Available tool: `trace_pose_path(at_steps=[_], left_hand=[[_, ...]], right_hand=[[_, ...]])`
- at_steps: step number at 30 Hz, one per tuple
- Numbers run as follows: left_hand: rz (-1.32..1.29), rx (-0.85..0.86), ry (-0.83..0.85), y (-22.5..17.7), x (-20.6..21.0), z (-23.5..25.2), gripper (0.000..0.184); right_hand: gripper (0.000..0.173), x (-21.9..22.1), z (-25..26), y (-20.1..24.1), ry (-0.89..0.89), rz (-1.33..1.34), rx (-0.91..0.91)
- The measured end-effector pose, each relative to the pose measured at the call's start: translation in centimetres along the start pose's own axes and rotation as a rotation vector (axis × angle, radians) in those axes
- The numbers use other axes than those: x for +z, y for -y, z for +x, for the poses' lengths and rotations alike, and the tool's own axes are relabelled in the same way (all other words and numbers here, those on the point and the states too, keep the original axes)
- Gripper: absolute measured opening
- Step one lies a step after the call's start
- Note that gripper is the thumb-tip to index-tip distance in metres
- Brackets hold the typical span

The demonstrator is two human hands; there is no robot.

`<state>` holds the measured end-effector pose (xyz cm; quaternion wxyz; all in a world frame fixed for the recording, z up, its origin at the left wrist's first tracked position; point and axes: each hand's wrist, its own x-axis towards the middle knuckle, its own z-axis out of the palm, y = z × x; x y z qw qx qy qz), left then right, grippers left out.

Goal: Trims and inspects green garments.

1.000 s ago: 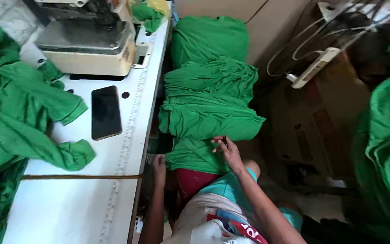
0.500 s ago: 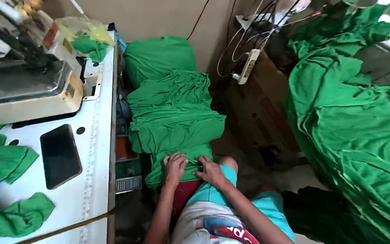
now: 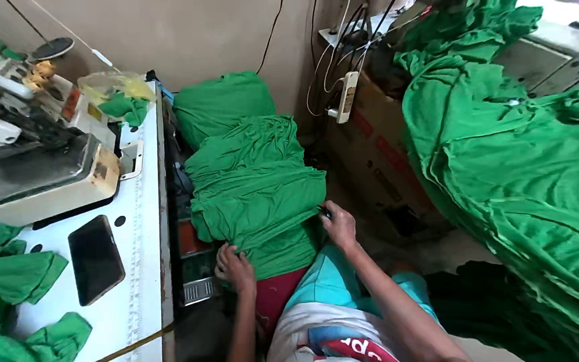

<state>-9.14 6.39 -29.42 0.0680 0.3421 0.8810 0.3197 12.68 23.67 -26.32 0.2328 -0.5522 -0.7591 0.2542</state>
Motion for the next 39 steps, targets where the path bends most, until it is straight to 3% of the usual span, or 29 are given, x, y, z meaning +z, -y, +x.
trace_pose_path(at_steps=[2,6,8,10,12,16,18,21,22,25,27,30,32,35,39], left_hand=[[0.024,0.161,0.062,-2.7,1.1,-0.5,0.040],[0.024,0.410,0.342,-8.9,3.8,-0.8,0.059],[0.031,0.418,0.395,-10.7,5.5,-0.1,0.064],[-0.010,0.356,0.494,-11.5,6.3,1.5,0.053],[-0.056,0.314,0.515,-11.3,6.0,3.0,0.038],[-0.068,0.345,0.316,-7.5,4.8,4.7,0.031],[-0.004,0.431,0.282,-4.2,5.3,4.8,0.031],[0.200,0.450,0.430,-0.9,6.0,4.2,0.034],[0.258,0.429,0.474,-0.9,5.9,4.2,0.034],[0.373,0.315,0.586,-3.4,4.3,4.7,0.032],[0.386,0.279,0.534,-5.1,3.7,4.6,0.031],[0.106,0.255,0.495,-7.5,3.7,3.9,0.033],[-0.160,0.256,0.623,-8.1,4.6,3.4,0.033],[-0.298,0.276,0.817,-6.2,7.3,3.2,0.032],[-0.205,0.382,0.828,-5.0,8.2,3.4,0.030]], right_hand=[[0.025,0.4,0.0,0.3,-0.026,0.040,-0.065],[0.026,1.2,-0.4,0.8,0.071,0.075,-0.076],[0.025,1.5,-0.7,0.8,0.116,0.076,-0.102],[0.025,1.8,-0.9,0.6,0.145,0.062,-0.137],[0.026,1.5,-1.2,0.7,0.201,-0.032,-0.121],[0.039,1.2,-1.4,-0.2,0.268,-0.280,-0.016],[0.031,1.3,-2.1,-1.6,0.318,-0.264,-0.136],[0.025,1.2,-3.5,-3.3,0.612,-0.197,-0.337],[0.027,1.3,-4.0,-3.7,0.617,-0.141,-0.334],[0.034,0.8,-4.2,-3.2,0.436,0.075,-0.066],[0.042,0.6,-3.1,-2.1,0.408,0.179,0.160],[0.035,1.6,-1.9,-0.5,0.375,0.529,0.344],[0.030,3.8,-1.3,-0.4,0.325,0.745,0.408],[0.033,5.9,-0.2,-1.3,0.456,0.651,0.451],[0.049,6.4,0.8,-1.7,0.536,0.664,0.523]])
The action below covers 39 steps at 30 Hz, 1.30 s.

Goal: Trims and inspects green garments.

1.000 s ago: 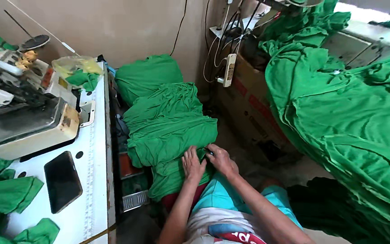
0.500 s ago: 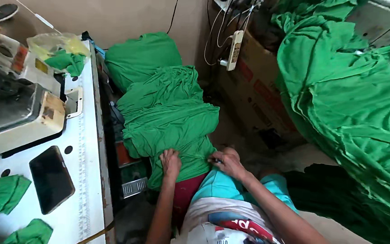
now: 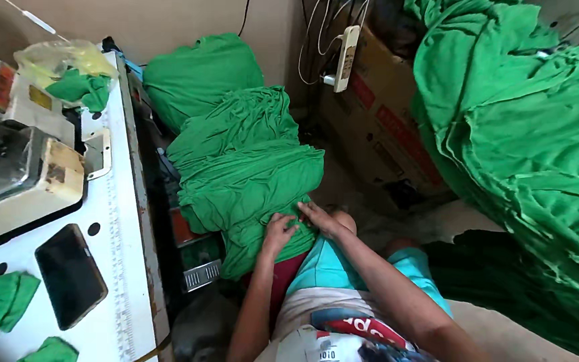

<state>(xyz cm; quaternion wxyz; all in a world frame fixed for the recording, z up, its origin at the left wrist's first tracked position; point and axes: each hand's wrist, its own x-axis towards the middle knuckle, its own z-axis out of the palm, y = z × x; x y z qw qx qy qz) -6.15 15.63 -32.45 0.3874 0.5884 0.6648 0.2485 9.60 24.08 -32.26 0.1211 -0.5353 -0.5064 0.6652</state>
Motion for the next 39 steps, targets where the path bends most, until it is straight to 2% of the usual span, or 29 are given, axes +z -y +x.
trace_pose_path(at_steps=[2,4,7,12,19,23,27,29,33,37,39], left_hand=[[0.085,-0.018,0.030,-0.5,0.1,0.2,0.027],[0.077,-0.076,-0.002,-0.6,0.0,0.4,0.027],[0.006,-0.111,-0.027,-0.6,-0.1,0.2,0.026],[-0.097,-0.076,-0.097,0.0,0.2,-0.1,0.024],[-0.143,-0.042,-0.151,0.4,0.5,-0.2,0.023],[-0.256,-0.042,-0.159,1.0,0.4,-0.4,0.023],[-0.435,-0.123,-0.179,0.9,-0.1,-0.8,0.038],[-0.475,-0.149,-0.210,0.8,0.0,-0.9,0.039],[-0.318,-0.118,-0.194,0.7,0.5,-0.8,0.032],[-0.106,-0.095,-0.068,0.0,0.2,-0.5,0.052],[-0.020,-0.066,-0.035,0.0,0.2,-0.5,0.041]], right_hand=[[0.049,-0.1,0.0,-0.5,-0.014,0.098,0.012],[0.042,-0.1,-0.1,-0.4,-0.036,0.122,0.006],[0.032,-0.2,-0.6,-0.2,-0.008,-0.005,-0.030],[0.036,-0.2,-1.1,0.0,0.105,-0.283,-0.069],[0.035,0.0,-1.6,0.4,0.153,-0.402,-0.020],[0.038,0.1,-1.9,0.6,0.192,-0.433,-0.027],[0.028,0.0,-2.2,0.8,0.103,-0.253,-0.058],[0.022,-0.1,-2.4,0.8,0.054,-0.125,-0.055],[0.016,-0.4,-1.9,0.3,-0.002,0.114,-0.052],[0.017,-0.7,-1.1,-0.3,-0.006,0.274,-0.062],[0.015,-0.8,-0.8,-0.6,0.037,0.251,-0.075]])
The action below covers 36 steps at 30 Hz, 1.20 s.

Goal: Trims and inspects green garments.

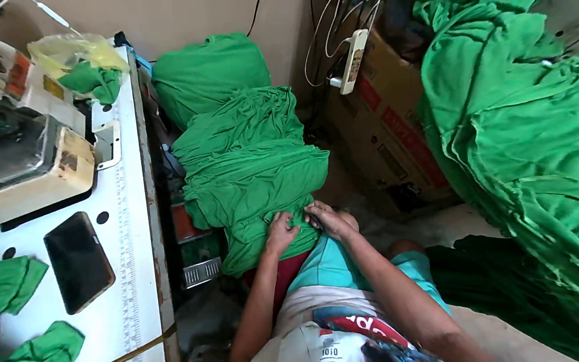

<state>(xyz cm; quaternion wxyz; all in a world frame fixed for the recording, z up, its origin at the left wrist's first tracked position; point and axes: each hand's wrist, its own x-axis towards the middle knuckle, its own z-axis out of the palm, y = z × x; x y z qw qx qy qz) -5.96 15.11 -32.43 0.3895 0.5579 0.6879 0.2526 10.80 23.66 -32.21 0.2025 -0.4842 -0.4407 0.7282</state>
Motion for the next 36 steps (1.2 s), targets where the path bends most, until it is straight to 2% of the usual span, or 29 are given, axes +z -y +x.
trace_pose_path(at_steps=[2,3,7,15,24,36], left_hand=[[0.004,0.044,-0.047,0.4,0.2,-0.1,0.025],[-0.018,0.036,-0.076,0.4,0.2,-0.2,0.024],[-0.128,-0.044,-0.127,0.2,0.1,-0.5,0.022],[-0.227,0.031,-0.219,1.0,0.6,-0.4,0.021],[-0.319,0.057,-0.268,1.2,0.8,-0.5,0.022],[-0.374,0.057,-0.271,1.5,0.8,-0.6,0.020]], right_hand=[[0.014,0.0,0.0,-0.1,0.048,-0.080,-0.004],[0.016,0.1,0.0,0.0,0.063,-0.127,-0.006],[0.022,0.2,-0.2,0.3,0.098,-0.267,0.007],[0.028,0.7,-0.8,0.4,0.175,-0.501,0.013],[0.021,0.6,-0.6,0.1,0.166,-0.430,-0.021],[0.026,1.0,-0.9,-0.2,0.177,-0.570,-0.056]])
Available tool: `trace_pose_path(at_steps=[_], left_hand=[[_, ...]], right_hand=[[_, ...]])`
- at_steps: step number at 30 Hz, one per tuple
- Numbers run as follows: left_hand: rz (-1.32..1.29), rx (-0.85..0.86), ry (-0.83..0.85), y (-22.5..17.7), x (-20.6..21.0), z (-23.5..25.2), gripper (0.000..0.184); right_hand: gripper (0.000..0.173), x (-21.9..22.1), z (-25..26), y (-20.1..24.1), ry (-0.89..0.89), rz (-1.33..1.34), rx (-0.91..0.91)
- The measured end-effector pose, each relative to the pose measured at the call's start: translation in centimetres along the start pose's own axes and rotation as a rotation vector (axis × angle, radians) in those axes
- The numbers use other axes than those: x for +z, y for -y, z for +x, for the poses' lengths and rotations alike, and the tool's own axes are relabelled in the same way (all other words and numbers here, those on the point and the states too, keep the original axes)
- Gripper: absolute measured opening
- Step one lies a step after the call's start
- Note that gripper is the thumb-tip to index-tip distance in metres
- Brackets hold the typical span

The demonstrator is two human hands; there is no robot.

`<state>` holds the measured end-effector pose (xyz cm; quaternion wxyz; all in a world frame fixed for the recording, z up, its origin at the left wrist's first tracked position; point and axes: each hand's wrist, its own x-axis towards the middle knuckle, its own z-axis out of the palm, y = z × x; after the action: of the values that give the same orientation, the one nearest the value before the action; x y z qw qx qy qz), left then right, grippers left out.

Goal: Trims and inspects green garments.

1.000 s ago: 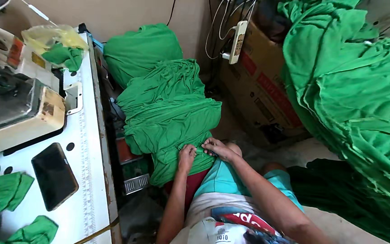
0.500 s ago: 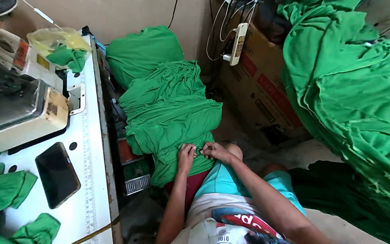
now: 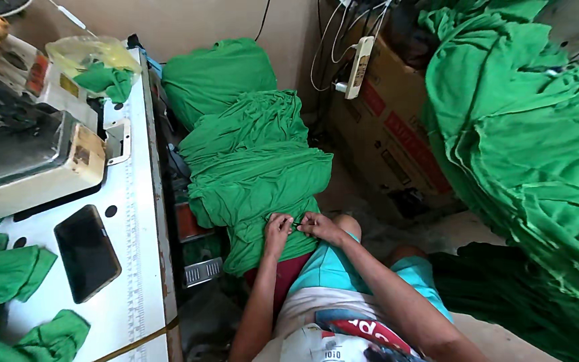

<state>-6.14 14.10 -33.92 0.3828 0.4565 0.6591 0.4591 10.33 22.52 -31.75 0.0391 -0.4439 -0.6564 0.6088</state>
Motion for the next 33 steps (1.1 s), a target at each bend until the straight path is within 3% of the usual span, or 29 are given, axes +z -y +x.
trace_pose_path(at_steps=[9,14,17,19,22,24,26,29,31,33], left_hand=[[-0.028,0.011,-0.007,0.1,0.0,0.1,0.019],[-0.173,-0.023,-0.052,-0.5,-0.6,-0.5,0.019],[-0.227,-0.004,-0.172,-0.7,-2.4,-2.1,0.019],[-0.089,-0.023,-0.320,-0.4,-4.5,-3.7,0.022],[0.324,-0.085,-0.491,0.1,-7.6,-5.8,0.035],[0.378,-0.095,-0.528,-0.5,-7.8,-6.1,0.050],[0.312,-0.100,-0.446,-2.0,-6.4,-5.8,0.053],[0.213,-0.068,-0.168,-4.1,-2.5,-4.7,0.041],[0.252,0.002,0.007,-4.7,0.2,-3.9,0.034],[0.365,-0.020,0.123,-5.3,2.2,-3.1,0.042]], right_hand=[[0.025,0.2,0.2,0.0,0.013,-0.125,-0.020],[0.019,0.0,-0.2,-0.1,-0.119,0.217,-0.038],[0.013,-0.6,0.1,-0.6,-0.222,0.513,-0.057],[0.013,-0.9,0.1,-0.7,-0.267,0.693,-0.063],[0.016,-1.1,-0.2,-0.6,-0.311,0.860,-0.055],[0.016,-1.1,-0.2,-0.3,-0.329,0.900,-0.045],[0.016,-1.0,-0.1,-0.3,-0.327,0.907,-0.036],[0.014,-0.9,0.4,-0.9,-0.314,0.851,-0.042],[0.012,-0.8,0.6,-1.2,-0.320,0.802,-0.076],[0.012,-0.7,0.3,-1.3,-0.351,0.740,-0.135]])
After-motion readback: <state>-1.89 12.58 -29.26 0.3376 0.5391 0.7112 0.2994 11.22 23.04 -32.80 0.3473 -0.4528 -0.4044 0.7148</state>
